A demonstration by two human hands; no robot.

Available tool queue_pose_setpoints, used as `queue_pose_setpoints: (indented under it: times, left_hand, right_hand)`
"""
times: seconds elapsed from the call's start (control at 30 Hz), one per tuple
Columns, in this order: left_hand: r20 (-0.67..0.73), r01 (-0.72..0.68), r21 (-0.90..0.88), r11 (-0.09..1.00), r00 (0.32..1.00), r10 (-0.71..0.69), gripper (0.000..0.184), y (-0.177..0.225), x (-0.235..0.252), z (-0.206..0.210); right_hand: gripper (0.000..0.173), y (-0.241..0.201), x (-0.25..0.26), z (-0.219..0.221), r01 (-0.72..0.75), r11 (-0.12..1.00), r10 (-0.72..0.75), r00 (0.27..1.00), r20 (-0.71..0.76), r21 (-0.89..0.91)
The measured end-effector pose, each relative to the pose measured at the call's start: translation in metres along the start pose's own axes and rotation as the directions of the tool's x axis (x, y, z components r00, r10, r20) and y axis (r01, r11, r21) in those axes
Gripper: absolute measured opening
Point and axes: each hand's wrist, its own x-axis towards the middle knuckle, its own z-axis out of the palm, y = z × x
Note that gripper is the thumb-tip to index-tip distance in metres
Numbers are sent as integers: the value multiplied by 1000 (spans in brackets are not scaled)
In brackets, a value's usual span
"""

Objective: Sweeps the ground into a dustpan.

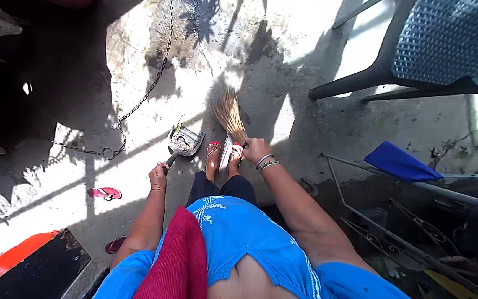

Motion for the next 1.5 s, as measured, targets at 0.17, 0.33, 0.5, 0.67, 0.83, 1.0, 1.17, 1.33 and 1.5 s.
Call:
queue_pose_setpoints:
  times: [0.17, 0.33, 0.5, 0.67, 0.83, 1.0, 1.17, 1.33, 1.5]
  left_hand:
    - [71, -74, 147, 986, 995, 64, 60, 6, 4, 6]
    - [98, -70, 118, 991, 994, 58, 58, 7, 0, 13]
    - [157, -50, 116, 992, 987, 32, 57, 14, -1, 8]
    - [32, 2, -18, 1000, 999, -1, 51, 6, -6, -2]
    - [-51, 147, -217, 965, 986, -162, 55, -22, -18, -4]
    - [-63, 149, -236, 960, 984, -168, 55, -34, -23, 0]
    - [-39, 19, -125, 992, 999, -24, 53, -33, -21, 8]
    - [19, 41, -84, 996, 999, -40, 57, -32, -17, 2]
    - [11, -15, -96, 995, 1000, 16, 57, -38, -18, -2]
  right_hand:
    - [38, -7, -31, -35, 127, 989, -124, 991, -50, 70]
    - [44, -15, -5, -67, 91, 996, -87, 970, -226, 10]
    - [39, -34, 22, -19, 112, 963, -86, 990, 113, -244]
    - [38, -51, 4, -80, 201, 969, -192, 978, 77, -141]
    - [38, -93, 36, -135, 272, 946, -302, 936, -179, -174]
    - [45, -157, 90, -82, 170, 923, -247, 950, -193, -345]
    - [31, -158, 55, 32, 278, 840, -227, 960, 165, -466]
    - [40, -140, -4, 35, 434, 713, -191, 876, 443, -551]
    - [50, -140, -22, -54, 372, 812, -305, 927, 216, -450]
